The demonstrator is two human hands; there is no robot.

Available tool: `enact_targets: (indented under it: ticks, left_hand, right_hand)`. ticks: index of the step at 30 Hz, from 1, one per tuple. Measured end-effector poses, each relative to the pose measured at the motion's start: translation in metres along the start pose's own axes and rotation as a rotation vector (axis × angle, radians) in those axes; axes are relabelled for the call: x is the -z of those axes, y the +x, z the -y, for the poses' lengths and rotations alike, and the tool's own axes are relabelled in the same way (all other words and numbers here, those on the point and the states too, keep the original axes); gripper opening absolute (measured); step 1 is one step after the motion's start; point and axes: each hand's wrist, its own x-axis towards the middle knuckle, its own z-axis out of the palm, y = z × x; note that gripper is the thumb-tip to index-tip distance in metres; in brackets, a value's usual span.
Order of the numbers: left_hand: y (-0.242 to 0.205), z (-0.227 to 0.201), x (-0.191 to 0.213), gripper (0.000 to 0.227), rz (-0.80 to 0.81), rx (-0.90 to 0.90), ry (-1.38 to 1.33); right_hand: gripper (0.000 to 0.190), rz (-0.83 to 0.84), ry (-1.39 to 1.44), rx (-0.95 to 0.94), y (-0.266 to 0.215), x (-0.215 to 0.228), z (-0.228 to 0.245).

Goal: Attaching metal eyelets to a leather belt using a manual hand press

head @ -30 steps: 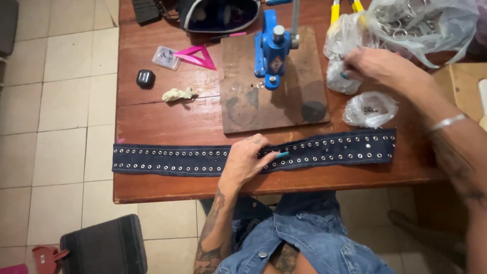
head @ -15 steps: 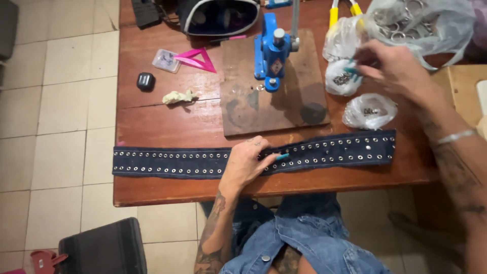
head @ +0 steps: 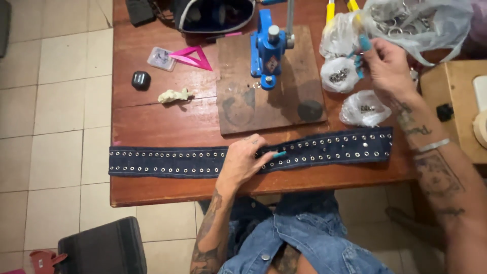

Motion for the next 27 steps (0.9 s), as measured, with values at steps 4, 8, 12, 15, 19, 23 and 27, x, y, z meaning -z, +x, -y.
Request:
enact_targets:
  ticks: [4, 8, 12, 15, 19, 23, 27]
  left_hand:
    - [0.004, 0.005, 0.004, 0.027, -0.006, -0.02, -0.04]
    - [0.0, 0.009, -0.002, 0.027, 0.056, 0.012, -0.099]
    - [0.007, 0.008, 0.004, 0.025, 0.154, 0.046, -0.1]
    - [0.011, 0.004, 0.012, 0.029, 0.121, 0.03, -0.147]
    - [0.021, -0.005, 0.015, 0.043, 0.301, 0.115, -0.064]
    - [0.036, -0.022, 0.007, 0.058, 0.413, 0.221, 0.109]
    - [0.041, -0.037, -0.008, 0.066, 0.452, 0.224, 0.166]
  right_hand:
    - [0.023, -0.269, 0.438, -0.353, 0.002, -0.013, 0.016]
    - [0.017, -0.363, 0.127, -0.273, 0.012, -0.013, -0.043]
    - [0.025, -0.138, -0.062, -0.104, 0.002, -0.009, -0.015]
    - [0.011, -0.23, 0.074, -0.065, -0.01, -0.012, -0.003]
    - [0.014, -0.097, -0.071, 0.06, -0.046, -0.016, 0.027]
    - [0.019, -0.027, -0.064, 0.061, -0.078, -0.029, 0.039]
    - [0.013, -0.011, 0.113, -0.014, -0.11, -0.038, 0.036]
